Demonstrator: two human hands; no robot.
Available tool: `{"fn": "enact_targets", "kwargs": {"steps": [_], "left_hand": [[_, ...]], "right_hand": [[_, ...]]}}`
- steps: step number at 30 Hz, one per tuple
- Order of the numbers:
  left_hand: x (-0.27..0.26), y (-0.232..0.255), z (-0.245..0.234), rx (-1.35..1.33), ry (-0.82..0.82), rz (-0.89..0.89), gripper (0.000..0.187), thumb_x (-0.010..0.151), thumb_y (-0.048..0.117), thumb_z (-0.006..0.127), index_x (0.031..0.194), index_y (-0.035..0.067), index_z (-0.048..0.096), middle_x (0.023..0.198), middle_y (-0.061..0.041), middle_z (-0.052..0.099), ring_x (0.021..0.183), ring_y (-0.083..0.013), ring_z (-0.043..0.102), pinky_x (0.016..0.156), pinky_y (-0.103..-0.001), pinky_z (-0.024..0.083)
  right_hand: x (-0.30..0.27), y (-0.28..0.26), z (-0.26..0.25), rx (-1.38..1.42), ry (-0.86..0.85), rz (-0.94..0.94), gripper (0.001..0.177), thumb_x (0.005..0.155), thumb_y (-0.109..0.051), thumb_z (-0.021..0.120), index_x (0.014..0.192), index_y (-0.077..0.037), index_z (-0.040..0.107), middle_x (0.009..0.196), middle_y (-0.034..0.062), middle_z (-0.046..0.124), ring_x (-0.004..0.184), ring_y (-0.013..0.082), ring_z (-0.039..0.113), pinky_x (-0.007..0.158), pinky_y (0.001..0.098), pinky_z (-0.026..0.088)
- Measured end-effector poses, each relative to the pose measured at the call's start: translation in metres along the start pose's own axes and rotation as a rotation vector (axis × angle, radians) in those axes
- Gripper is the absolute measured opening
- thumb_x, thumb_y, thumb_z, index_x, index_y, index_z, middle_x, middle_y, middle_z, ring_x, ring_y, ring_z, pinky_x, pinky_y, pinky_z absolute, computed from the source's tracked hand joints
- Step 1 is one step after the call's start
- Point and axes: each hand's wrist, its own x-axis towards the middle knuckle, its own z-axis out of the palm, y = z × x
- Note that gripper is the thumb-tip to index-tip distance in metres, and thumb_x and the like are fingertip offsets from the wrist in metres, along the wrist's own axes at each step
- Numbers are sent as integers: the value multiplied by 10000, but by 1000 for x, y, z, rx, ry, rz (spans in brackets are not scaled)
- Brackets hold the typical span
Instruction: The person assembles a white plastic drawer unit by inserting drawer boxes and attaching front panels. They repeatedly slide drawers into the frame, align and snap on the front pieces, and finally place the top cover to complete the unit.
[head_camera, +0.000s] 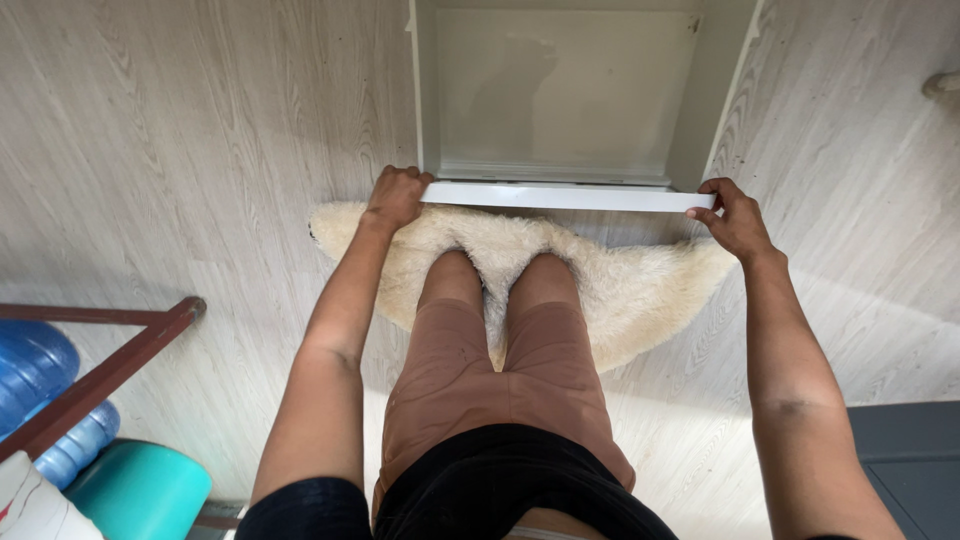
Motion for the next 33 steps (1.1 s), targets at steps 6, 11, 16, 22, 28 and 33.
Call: {"fn": "enact_targets", "kwargs": {"steps": [6,11,16,22,28,33], "left_hand": [[-12,0,-95,-470,112,-94,356,682,67,872,1021,59,766,1052,-112,746,1052,-312,657,992,-427,497],[-6,11,-158,-939,-34,-132,666,638,67,856,1276,155,686,1243,-35,693,1172,-220,626,1054,-391,472],[17,29,-159,-1398,3,-105,715,757,92,857,1394,93,531,1153,-159,718,1109,-255,674,1031,-395,504],[51,55,-148,-1885,260,-284,744,827,24,776,1455,84,382,1093,-258,665,944,-296,672,784,-397,615],[65,29,-178,-1811,412,-315,700,839,-23,755,1415,97,375,1128,-278,679,963,-290,704,819,-401,648],[65,27,-202,-1544,364,-372,684,883,30,749,1452,153,391,1191,-240,675,1026,-284,673,886,-414,603]], "right_hand": [[-28,10,-23,380,-5,-41,385,888,-147,816,1215,-46,640,1021,57,665,887,195,552,814,343,475],[-50,24,-57,845,179,-172,323,894,-50,758,1192,-10,638,1082,46,690,1011,133,646,938,288,530],[-60,21,-92,1226,333,-70,170,994,-57,697,1146,11,664,1015,89,710,880,173,677,850,321,585],[-45,2,-106,1317,345,237,190,958,-125,733,1058,28,680,969,116,707,881,224,690,790,355,611],[7,-12,-75,1550,233,235,110,933,-148,729,979,-56,690,1009,104,681,924,230,653,842,378,618],[30,-13,-70,1652,210,259,105,894,-121,712,934,-46,651,967,115,653,875,243,632,813,426,615]]}}
